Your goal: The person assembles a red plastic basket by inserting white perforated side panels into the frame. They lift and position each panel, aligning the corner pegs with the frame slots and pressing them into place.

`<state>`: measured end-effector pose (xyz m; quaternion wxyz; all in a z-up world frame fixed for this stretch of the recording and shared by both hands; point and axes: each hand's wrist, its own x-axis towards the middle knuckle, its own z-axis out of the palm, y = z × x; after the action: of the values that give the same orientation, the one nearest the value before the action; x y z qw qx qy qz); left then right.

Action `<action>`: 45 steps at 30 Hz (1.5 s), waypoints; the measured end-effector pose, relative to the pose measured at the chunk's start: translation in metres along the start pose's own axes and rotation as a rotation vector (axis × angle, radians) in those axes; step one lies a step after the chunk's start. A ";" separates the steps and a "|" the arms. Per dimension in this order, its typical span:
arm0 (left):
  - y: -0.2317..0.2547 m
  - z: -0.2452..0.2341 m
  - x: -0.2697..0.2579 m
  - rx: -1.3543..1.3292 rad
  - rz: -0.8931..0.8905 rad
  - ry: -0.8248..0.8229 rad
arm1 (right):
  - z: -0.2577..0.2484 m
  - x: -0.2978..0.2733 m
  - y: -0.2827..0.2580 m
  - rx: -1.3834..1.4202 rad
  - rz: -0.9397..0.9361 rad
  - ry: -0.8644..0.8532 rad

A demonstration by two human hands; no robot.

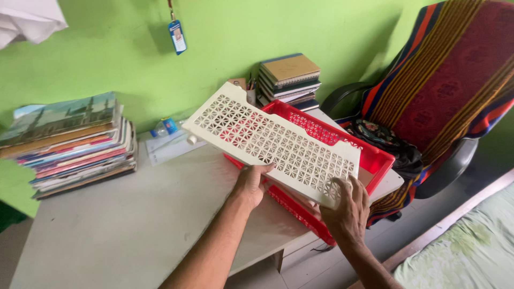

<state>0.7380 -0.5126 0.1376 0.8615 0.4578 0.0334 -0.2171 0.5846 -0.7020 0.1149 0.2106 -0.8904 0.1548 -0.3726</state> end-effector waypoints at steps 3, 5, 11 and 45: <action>-0.002 -0.020 -0.046 -0.114 0.085 -0.104 | -0.014 -0.015 -0.013 0.079 -0.011 0.002; -0.003 -0.029 -0.082 -0.134 0.091 -0.086 | -0.028 -0.026 -0.020 0.181 -0.010 -0.016; -0.005 -0.048 -0.201 -0.164 0.207 -0.084 | -0.060 -0.069 -0.037 0.233 -0.245 -0.032; -0.169 -0.262 -0.644 -0.464 0.554 0.636 | -0.157 -0.342 -0.138 0.544 -0.688 -0.519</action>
<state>0.1252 -0.1628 0.0202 0.9134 0.2890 0.2195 0.1847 0.2559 -0.4760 0.0771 0.3315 -0.8659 -0.3076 -0.2139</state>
